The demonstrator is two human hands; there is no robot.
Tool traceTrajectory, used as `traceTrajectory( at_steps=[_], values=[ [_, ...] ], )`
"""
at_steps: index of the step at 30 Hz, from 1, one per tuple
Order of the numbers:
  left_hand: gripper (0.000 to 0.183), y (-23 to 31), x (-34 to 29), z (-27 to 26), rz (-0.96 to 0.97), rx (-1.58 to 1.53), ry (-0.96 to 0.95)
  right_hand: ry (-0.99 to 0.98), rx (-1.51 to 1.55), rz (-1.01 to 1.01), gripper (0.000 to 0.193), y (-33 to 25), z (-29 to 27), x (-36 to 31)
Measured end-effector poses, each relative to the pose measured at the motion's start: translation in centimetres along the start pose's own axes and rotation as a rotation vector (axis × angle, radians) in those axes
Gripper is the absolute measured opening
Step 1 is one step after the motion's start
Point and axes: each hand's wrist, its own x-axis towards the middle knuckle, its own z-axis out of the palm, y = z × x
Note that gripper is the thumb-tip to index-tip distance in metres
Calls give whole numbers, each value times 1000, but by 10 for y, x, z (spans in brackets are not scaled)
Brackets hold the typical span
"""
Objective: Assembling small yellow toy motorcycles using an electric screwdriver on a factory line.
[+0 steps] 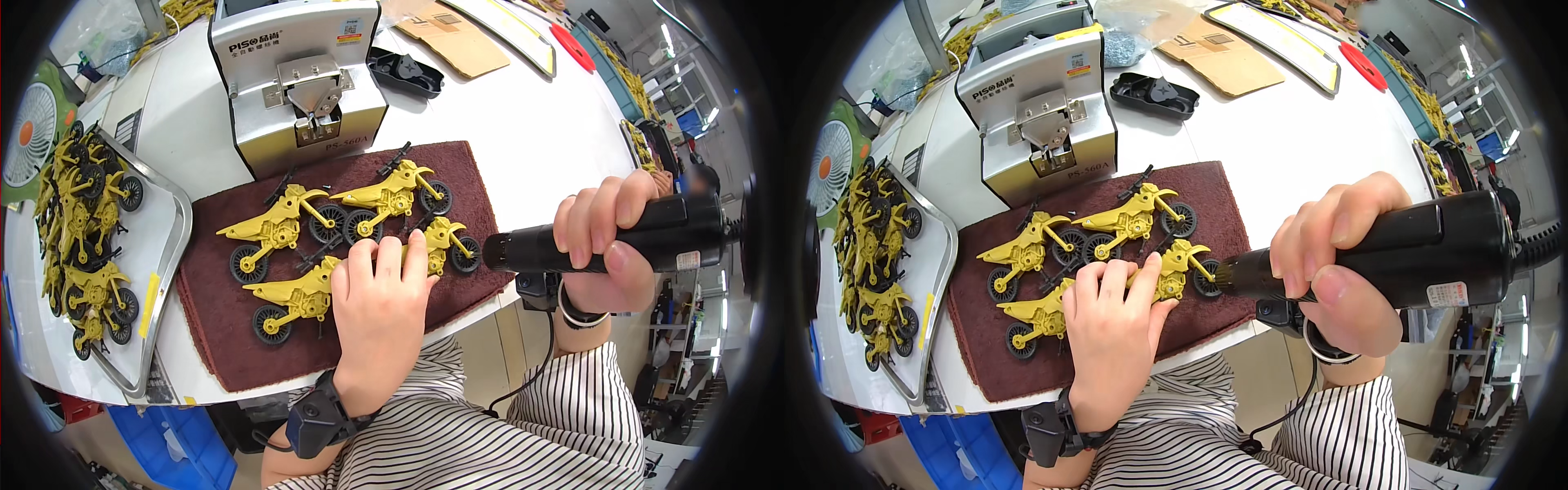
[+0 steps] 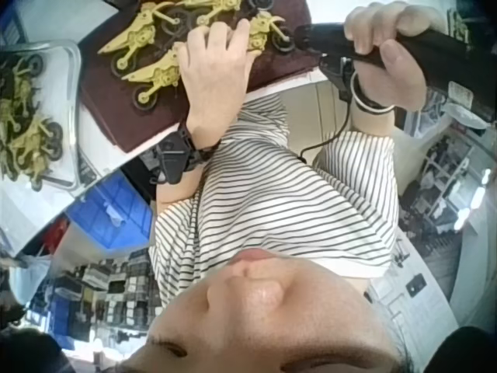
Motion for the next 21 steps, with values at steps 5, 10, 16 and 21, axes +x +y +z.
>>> traceTrajectory(
  at_steps=[5,10,16,21],
  values=[
    [46,1,1,0,5,-5,2,-1,-5,14,30,2,3,1],
    [46,0,1,0,-6,-10,-7,-83,-1,-3,32,4,0,-1],
    [47,-1,2,-3,26,-71,-19,-254,119,-18,41,-15,-15,8],
    [45,3,0,1,17,-13,-14,97,204,-224,32,-35,-12,17]
  ],
)
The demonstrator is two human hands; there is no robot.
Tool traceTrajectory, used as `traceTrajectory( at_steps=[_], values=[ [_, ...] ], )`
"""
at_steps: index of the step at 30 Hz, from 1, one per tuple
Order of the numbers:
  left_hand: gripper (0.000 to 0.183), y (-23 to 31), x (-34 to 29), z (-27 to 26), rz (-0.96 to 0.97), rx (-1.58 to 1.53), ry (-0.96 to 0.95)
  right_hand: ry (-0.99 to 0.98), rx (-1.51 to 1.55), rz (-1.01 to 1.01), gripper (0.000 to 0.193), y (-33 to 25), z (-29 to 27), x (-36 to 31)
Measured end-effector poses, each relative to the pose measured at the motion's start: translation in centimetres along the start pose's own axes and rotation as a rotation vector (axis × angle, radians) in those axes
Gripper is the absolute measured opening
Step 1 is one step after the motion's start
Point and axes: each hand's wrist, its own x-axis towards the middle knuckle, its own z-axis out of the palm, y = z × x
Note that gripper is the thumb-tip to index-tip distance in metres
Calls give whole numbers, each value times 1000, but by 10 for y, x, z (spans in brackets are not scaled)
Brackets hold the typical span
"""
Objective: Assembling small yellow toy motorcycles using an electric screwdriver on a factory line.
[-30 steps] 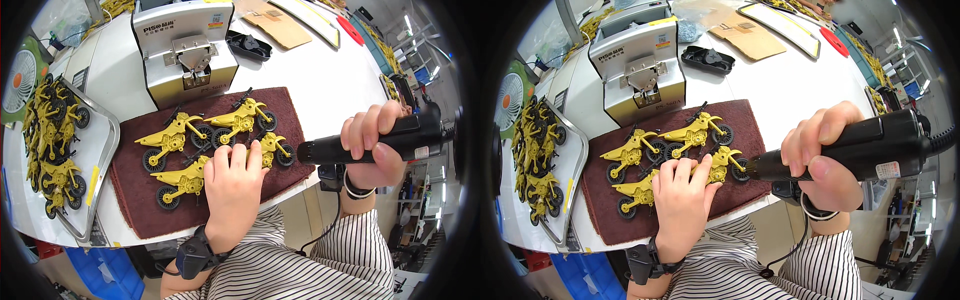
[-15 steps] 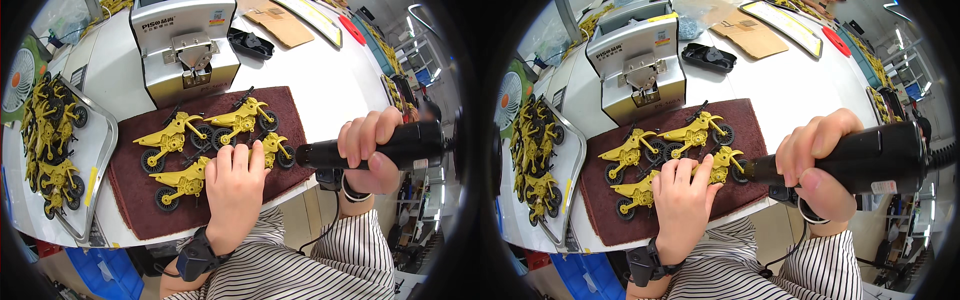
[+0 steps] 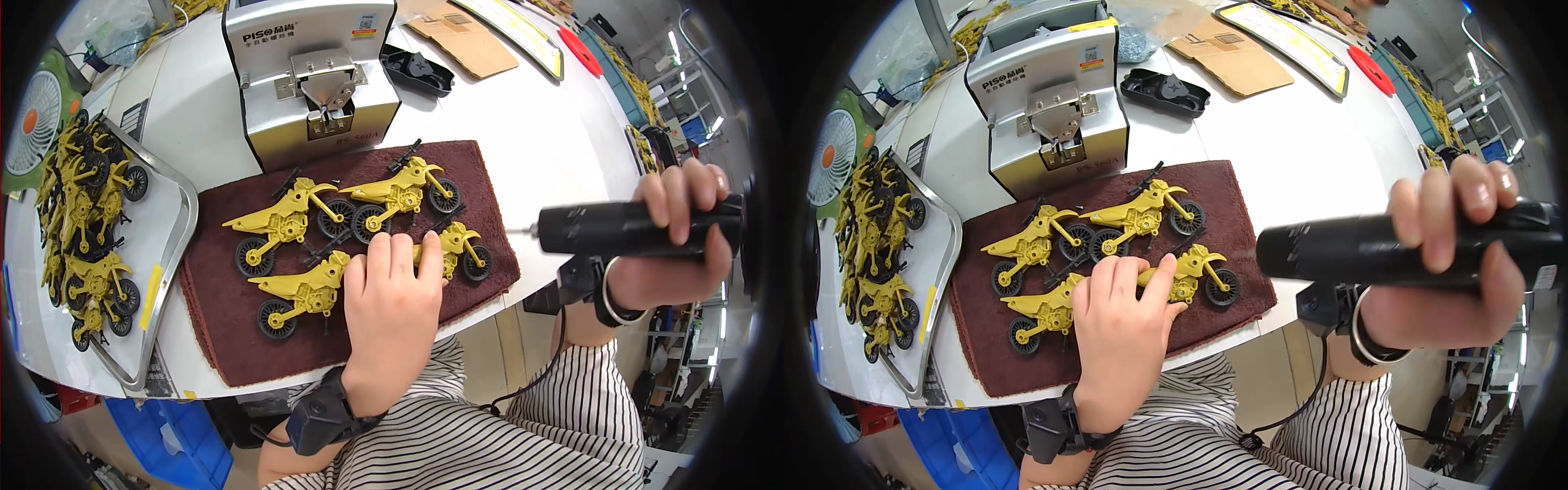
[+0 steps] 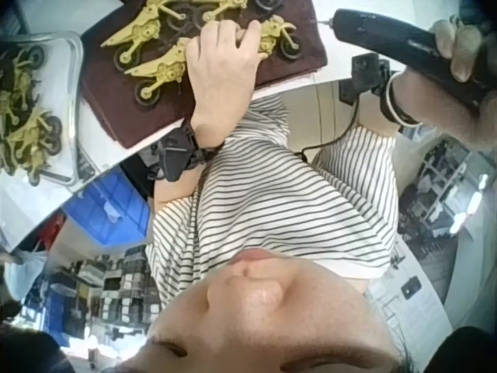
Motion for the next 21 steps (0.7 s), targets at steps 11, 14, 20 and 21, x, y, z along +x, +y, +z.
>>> traceTrajectory(
  at_steps=[11,14,20,21],
  values=[
    [108,41,-10,33,123,222,-144,-191,7,5,27,17,37,81],
    [102,38,-13,35,130,278,-126,-459,-695,-530,20,51,0,110],
    [51,39,-15,45,129,354,31,-359,-429,-279,9,125,110,105],
    [51,40,-14,44,129,349,34,-363,-433,-279,9,123,110,102]
  ],
)
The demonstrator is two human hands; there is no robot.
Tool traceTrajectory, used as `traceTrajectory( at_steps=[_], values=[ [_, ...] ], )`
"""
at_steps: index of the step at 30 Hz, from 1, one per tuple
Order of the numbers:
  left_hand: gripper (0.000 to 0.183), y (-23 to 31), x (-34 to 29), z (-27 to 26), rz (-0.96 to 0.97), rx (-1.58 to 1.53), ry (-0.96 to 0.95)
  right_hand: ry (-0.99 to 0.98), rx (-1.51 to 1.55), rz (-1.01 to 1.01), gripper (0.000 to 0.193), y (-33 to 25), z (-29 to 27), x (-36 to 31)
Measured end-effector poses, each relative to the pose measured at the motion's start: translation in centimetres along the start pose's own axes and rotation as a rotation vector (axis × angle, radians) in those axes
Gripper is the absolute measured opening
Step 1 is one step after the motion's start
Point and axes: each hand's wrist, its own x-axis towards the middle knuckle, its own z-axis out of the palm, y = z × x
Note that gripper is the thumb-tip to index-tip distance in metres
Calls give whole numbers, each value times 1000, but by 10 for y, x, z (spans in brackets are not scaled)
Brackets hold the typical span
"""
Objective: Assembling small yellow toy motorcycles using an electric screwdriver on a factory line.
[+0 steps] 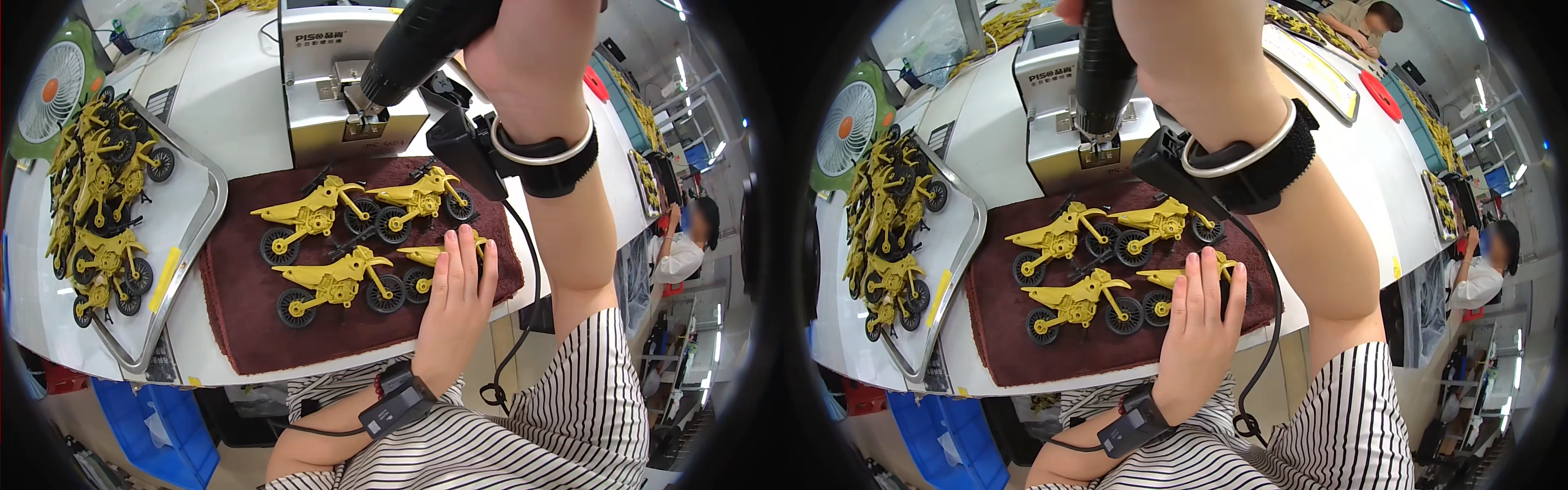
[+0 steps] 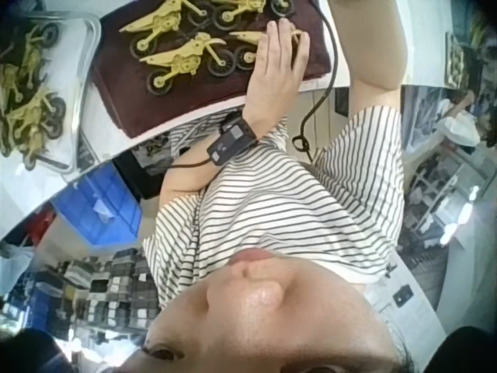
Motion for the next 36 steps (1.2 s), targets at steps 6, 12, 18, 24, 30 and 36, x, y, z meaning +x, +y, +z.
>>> traceTrajectory(
  at_steps=[6,12,18,24,30,36],
  values=[
    [50,-2,0,-1,15,30,-25,154,376,369,14,2,11,-6],
    [52,-2,0,-3,18,-21,-30,-236,527,453,20,-21,-38,-31],
    [50,0,1,4,-12,-21,34,-119,451,490,30,-89,-44,-94],
    [50,2,1,14,-28,-255,109,-134,451,402,29,-84,-43,-120],
    [53,2,1,8,-37,-120,57,-49,504,451,33,-80,-40,-127],
    [53,0,0,7,-45,-143,53,-132,489,417,29,-76,-36,-127]
  ],
)
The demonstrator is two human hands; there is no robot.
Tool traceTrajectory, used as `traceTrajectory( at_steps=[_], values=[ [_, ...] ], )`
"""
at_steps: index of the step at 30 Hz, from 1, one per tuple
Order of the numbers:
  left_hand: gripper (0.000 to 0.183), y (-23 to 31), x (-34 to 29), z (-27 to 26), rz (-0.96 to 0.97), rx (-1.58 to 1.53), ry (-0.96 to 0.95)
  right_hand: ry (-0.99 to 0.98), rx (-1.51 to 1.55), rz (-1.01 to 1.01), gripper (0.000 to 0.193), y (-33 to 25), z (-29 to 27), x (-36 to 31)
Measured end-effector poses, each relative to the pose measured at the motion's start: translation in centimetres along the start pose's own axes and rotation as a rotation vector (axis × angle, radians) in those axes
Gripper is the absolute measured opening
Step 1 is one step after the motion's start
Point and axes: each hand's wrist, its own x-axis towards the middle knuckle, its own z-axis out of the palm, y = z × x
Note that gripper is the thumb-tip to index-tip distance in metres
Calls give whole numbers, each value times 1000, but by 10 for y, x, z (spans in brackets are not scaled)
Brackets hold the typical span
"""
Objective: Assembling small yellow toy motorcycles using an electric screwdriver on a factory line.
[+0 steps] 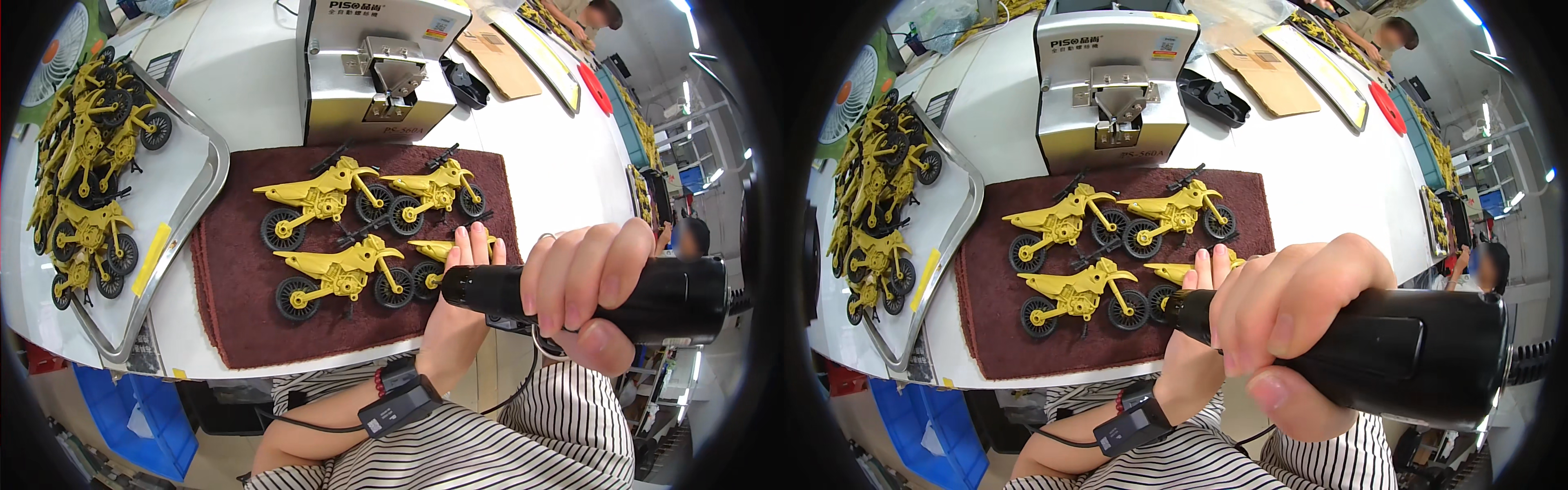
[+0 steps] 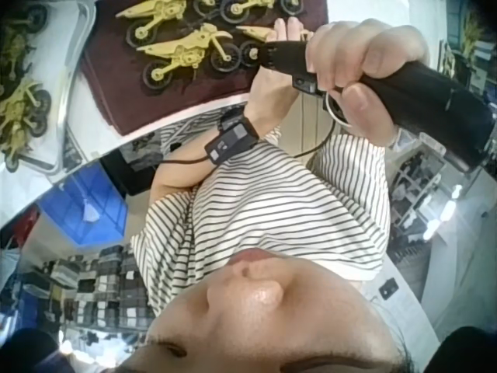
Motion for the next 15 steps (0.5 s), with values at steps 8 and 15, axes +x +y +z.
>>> traceTrajectory(
  at_steps=[8,15],
  values=[
    [53,1,0,-2,4,-17,17,-142,-146,38,32,-5,0,5],
    [55,5,-1,-3,54,91,-69,40,94,-166,31,-69,-23,47]
  ],
)
